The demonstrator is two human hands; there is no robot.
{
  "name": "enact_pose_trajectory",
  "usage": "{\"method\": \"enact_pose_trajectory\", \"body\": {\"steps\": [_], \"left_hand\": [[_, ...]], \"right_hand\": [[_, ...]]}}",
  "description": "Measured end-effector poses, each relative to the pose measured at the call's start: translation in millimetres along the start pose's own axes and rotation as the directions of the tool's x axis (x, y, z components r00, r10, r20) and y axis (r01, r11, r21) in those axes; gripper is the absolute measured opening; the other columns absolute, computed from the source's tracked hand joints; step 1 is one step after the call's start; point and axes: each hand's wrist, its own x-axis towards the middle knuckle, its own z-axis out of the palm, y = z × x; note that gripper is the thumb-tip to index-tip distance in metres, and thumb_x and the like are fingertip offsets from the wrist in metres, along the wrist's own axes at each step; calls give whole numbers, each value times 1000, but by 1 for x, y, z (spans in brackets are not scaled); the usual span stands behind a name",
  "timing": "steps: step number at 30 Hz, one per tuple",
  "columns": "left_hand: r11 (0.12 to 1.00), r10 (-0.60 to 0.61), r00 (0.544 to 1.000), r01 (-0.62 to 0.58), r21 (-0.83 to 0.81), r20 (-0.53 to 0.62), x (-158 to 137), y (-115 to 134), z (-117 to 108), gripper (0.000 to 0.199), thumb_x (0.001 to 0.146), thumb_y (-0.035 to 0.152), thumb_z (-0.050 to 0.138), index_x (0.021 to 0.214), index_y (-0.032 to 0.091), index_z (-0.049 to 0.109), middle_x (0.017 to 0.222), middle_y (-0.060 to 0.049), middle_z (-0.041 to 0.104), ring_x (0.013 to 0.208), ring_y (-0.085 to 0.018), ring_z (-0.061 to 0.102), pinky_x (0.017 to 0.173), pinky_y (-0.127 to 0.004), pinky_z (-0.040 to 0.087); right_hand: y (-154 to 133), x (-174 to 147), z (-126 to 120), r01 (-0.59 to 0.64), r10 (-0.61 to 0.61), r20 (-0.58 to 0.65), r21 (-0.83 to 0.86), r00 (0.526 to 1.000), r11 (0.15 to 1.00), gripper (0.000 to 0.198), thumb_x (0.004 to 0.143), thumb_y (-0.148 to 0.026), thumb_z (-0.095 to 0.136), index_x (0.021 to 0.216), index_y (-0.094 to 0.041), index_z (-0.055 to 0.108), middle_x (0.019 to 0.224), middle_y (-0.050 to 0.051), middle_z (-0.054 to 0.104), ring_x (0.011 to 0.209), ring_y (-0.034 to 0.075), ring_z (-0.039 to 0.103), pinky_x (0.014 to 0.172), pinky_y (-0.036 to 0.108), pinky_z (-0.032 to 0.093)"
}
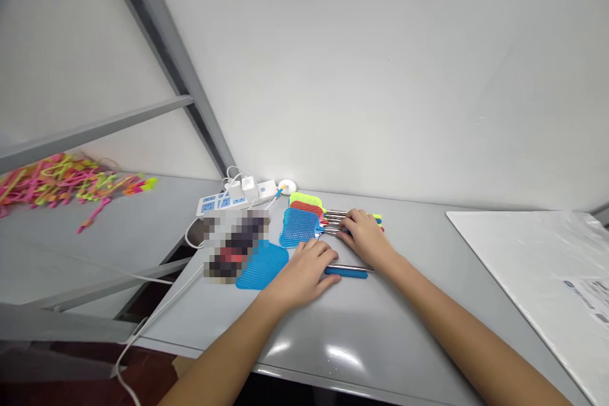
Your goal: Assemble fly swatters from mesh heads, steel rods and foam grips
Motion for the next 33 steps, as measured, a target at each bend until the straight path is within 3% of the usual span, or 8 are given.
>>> {"method": "enact_pose_trajectory", "body": {"steps": [8,11,16,19,22,26,29,33], "left_hand": [[1000,-30,998,30,-1,-59,-1,-2,-5,30,91,43,57,111,20,55,114,-10,59,105,-28,51,83,-42,42],[998,-29,980,16,-69,-199,-1,-1,-8,32,94,38,53,121,20,52,119,-10,59,108,-26,51,87,-41,42],[993,-79,764,0,-122,-640,-7,-3,-10,20,91,26,51,111,22,56,110,-9,62,105,-23,55,93,-41,40],[993,-115,664,60,-101,-739,-14,-4,-16,29,89,29,57,117,23,53,118,-12,59,111,-26,53,98,-46,37],[996,-83,613,47,-69,-786,-20,-1,-26,57,82,43,70,130,25,44,131,-14,54,121,-30,48,102,-48,36],[980,-81,645,-89,-180,-760,-29,14,-31,75,74,52,76,135,27,42,136,-13,54,125,-29,46,104,-48,37],[919,-181,711,-124,-374,-679,-36,31,-27,31,82,46,69,105,26,63,123,-9,65,118,-27,53,103,-47,37],[776,-424,726,-18,-631,-542,-54,49,-21,31,89,45,59,69,22,60,68,-1,66,71,-17,60,85,-37,47]], "right_hand": [[-12,15,20,153,-153,13,-89,988,984,17,96,-29,49,93,-21,63,99,11,62,95,28,52,79,41,41],[-12,10,14,177,-180,-14,-116,984,977,19,97,-24,43,96,-21,61,98,11,63,91,26,55,77,38,41],[-11,-4,-22,109,-141,-129,-226,982,968,27,99,-21,35,106,-22,61,79,7,61,67,21,55,58,32,35],[-19,-18,-53,57,-106,-167,-272,980,960,26,99,-28,37,110,-25,61,74,4,62,60,18,57,50,30,33],[-35,-37,-79,55,-69,-126,-110,990,992,25,99,-32,41,113,-27,60,86,5,70,68,19,65,54,29,44],[-55,-64,-98,-29,4,112,217,994,976,21,99,-34,42,101,-31,63,84,2,71,68,20,67,59,30,51],[-66,-84,-100,-118,26,282,314,959,942,25,100,-34,40,87,-30,61,70,-2,65,60,17,62,56,28,50],[-80,-104,-92,24,-44,163,123,986,992,21,99,-29,41,91,-29,61,67,-1,61,56,16,57,50,28,41]]}}
